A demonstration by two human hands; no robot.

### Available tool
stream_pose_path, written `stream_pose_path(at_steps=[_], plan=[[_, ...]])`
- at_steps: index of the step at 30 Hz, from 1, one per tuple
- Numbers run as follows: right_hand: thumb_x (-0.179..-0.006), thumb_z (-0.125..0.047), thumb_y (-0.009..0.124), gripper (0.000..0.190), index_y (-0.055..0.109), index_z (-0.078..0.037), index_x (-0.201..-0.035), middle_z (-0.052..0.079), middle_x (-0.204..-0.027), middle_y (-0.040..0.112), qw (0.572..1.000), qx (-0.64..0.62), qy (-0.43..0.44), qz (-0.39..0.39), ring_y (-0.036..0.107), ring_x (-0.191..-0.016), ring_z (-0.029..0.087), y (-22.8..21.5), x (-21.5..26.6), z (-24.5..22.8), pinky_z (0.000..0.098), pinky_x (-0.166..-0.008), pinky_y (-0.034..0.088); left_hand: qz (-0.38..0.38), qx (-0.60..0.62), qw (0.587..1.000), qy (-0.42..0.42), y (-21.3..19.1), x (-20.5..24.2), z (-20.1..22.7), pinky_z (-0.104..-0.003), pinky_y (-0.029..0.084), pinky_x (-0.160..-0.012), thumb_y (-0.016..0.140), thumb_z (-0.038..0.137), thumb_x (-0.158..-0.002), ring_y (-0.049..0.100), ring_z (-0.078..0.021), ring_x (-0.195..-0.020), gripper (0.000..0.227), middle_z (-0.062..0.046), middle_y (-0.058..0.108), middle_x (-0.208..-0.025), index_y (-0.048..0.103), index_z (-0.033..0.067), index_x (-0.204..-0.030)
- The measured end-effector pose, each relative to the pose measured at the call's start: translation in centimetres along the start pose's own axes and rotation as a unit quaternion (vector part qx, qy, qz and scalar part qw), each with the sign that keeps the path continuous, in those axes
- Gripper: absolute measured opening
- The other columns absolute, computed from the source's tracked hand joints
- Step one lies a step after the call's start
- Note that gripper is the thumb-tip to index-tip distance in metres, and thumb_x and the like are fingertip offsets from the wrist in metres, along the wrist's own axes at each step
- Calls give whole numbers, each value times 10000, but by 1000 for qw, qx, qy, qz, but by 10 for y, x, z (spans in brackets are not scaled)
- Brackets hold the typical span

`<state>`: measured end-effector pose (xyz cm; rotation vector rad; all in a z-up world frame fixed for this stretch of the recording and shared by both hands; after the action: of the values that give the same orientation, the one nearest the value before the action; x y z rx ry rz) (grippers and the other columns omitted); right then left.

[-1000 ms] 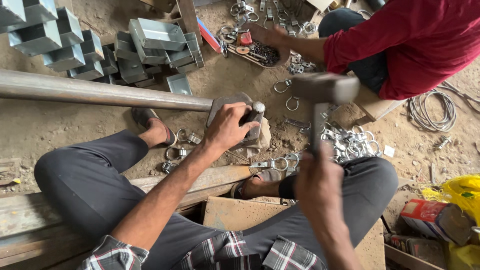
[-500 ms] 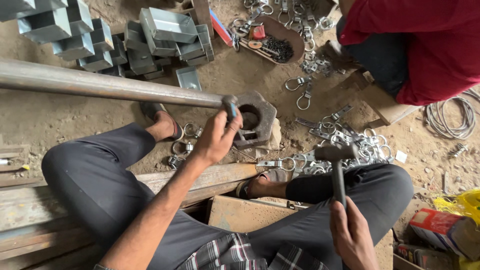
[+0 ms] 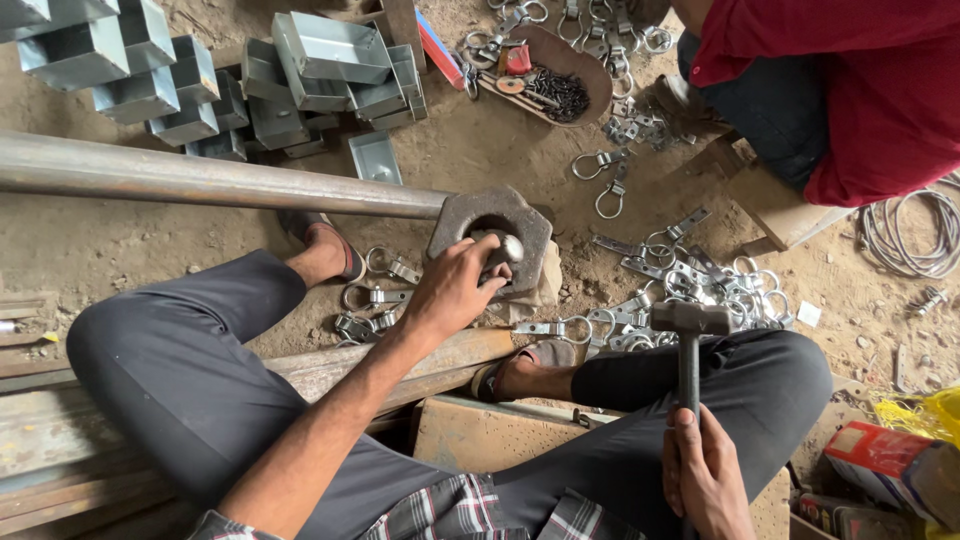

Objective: The person sits on the ground and uses a hammer to strike a metal part held on a small anvil. They repeatedly pick up metal pieces, position them, and hammer them into shape. Another person is visible in the background working with similar materials.

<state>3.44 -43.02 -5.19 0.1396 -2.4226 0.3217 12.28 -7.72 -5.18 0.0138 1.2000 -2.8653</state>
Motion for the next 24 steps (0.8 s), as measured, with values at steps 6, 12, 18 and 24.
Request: stream_pose_path(at_steps=[6, 12, 18, 24], plan=[[-1052, -417, 426, 416, 509, -19, -967, 41, -506, 354, 1000, -16, 1, 0, 325, -294, 143, 0, 0, 2, 312, -266, 296, 3, 8, 1000, -13, -10, 3, 3, -335, 597, -511, 773, 152, -923, 730, -164, -639, 240, -71, 768, -859, 672, 59, -1120], [-1053, -441, 442, 432, 511, -23, -972, 42, -519, 356, 1000, -27, 3, 4, 312, -299, 137, -2, 0, 1, 308, -269, 283, -8, 73, 997, 5, -8, 12, -2, -310, 621, -600, 796, 154, -870, 744, -155, -725, 287, -75, 772, -915, 659, 31, -1091], [-1052, -439, 428, 435, 500, -19, -962, 41, -517, 351, 1000, -23, 2, 3, 309, -302, 137, -1, 1, 1, 310, -271, 286, 15, 144, 989, -16, -22, 15, -12, -348, 601, -636, 651, 80, -992, 679, -228, -798, 192, -147, 630, -949, 547, -1, -1131], [-1051, -429, 431, 423, 507, -22, -962, 39, -523, 360, 1000, -17, 5, 4, 319, -310, 136, -1, 1, 0, 311, -276, 293, 77, 281, 957, 8, -49, 19, -2, -341, 670, -750, 666, 105, -997, 760, -204, -885, 214, -112, 717, -1026, 561, 6, -1155]])
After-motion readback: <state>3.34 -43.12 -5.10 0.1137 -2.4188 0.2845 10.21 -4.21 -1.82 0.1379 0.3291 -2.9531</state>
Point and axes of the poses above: each hand's wrist, its own x-axis away from the middle knuckle, its own y-axis out of the palm, z = x × y, the point moved 8 cm from there along -x, towards the middle knuckle
